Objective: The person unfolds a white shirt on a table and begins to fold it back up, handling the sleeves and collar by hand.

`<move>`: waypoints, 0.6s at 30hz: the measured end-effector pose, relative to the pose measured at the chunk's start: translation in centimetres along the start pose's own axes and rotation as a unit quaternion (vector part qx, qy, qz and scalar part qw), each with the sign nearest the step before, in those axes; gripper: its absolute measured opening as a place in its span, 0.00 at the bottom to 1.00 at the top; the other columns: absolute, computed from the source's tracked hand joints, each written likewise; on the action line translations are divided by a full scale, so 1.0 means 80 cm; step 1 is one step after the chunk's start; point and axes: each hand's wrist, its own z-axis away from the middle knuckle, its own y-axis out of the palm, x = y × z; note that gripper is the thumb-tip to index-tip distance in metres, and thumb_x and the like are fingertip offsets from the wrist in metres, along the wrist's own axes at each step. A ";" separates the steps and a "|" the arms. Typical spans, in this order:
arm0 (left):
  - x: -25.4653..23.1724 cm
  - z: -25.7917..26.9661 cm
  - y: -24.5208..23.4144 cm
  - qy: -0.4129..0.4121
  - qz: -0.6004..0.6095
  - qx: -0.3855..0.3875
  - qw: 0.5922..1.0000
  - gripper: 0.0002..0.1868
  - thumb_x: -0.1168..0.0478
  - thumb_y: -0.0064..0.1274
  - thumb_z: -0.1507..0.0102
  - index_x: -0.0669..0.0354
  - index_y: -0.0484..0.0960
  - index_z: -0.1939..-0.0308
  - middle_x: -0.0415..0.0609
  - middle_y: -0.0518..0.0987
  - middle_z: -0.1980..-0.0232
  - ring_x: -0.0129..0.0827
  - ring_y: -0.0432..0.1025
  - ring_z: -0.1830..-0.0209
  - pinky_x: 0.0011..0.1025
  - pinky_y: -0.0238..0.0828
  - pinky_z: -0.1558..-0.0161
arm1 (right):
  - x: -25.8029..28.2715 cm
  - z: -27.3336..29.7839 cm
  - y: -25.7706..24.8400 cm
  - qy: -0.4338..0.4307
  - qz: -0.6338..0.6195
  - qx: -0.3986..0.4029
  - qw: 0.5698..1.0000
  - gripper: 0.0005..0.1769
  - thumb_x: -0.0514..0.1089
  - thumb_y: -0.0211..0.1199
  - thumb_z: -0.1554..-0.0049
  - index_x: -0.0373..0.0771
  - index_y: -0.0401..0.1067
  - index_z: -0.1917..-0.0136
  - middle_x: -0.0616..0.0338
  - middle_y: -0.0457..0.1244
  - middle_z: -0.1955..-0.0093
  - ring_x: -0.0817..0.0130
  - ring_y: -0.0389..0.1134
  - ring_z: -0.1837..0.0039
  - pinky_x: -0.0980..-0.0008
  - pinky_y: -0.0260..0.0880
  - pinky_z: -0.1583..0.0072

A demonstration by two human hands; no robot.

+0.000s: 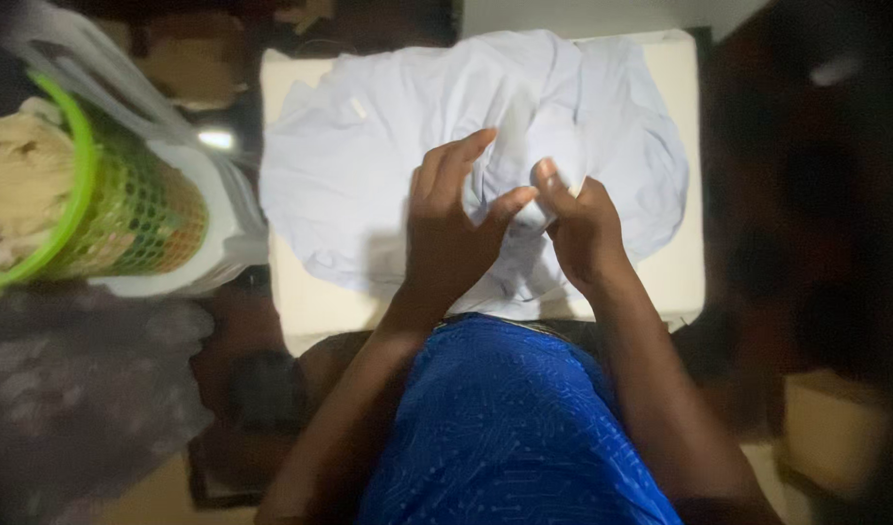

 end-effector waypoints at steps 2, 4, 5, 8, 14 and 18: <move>-0.001 0.003 0.001 -0.059 0.077 0.003 0.995 0.26 0.49 0.62 0.36 0.63 0.80 0.42 0.58 0.79 0.44 0.41 0.77 0.48 0.35 0.76 0.48 | 0.000 0.002 0.009 -0.016 0.027 0.031 0.999 0.27 0.61 0.60 0.38 0.31 0.74 0.51 0.64 0.64 0.61 0.78 0.61 0.61 0.75 0.62 0.59; 0.006 0.013 0.002 -0.102 0.119 0.001 0.988 0.22 0.51 0.60 0.35 0.61 0.81 0.43 0.56 0.80 0.47 0.36 0.78 0.51 0.30 0.78 0.52 | 0.002 0.005 0.015 -0.020 0.055 0.037 0.998 0.27 0.60 0.61 0.39 0.30 0.74 0.52 0.59 0.65 0.61 0.76 0.63 0.61 0.74 0.64 0.59; 0.013 0.019 0.003 -0.116 0.122 -0.002 0.986 0.19 0.53 0.58 0.33 0.60 0.81 0.43 0.54 0.81 0.49 0.34 0.79 0.53 0.29 0.78 0.53 | 0.004 0.008 0.017 -0.016 0.020 0.048 0.999 0.25 0.58 0.63 0.39 0.29 0.74 0.51 0.58 0.66 0.59 0.75 0.65 0.60 0.74 0.66 0.57; 0.039 0.028 0.010 -0.264 0.143 0.035 0.953 0.16 0.54 0.53 0.30 0.60 0.84 0.46 0.55 0.81 0.62 0.35 0.76 0.65 0.31 0.74 0.62 | 0.017 0.013 0.020 -0.014 -0.059 0.040 0.997 0.21 0.50 0.65 0.39 0.27 0.74 0.48 0.54 0.68 0.55 0.71 0.69 0.56 0.71 0.71 0.53; 0.062 0.012 -0.011 -0.397 0.482 0.004 0.781 0.21 0.54 0.46 0.28 0.72 0.78 0.46 0.56 0.83 0.58 0.33 0.80 0.62 0.31 0.81 0.56 | 0.035 0.003 0.010 0.038 -0.189 -0.044 0.980 0.13 0.40 0.61 0.39 0.29 0.70 0.45 0.49 0.70 0.50 0.65 0.75 0.51 0.63 0.77 0.45; 0.044 -0.007 -0.035 -0.411 0.482 0.016 0.773 0.24 0.52 0.42 0.29 0.71 0.74 0.42 0.54 0.84 0.54 0.32 0.83 0.57 0.28 0.83 0.52 | 0.028 -0.002 -0.021 -0.005 -0.317 0.057 0.947 0.08 0.35 0.61 0.35 0.28 0.70 0.43 0.49 0.68 0.46 0.64 0.73 0.46 0.62 0.77 0.38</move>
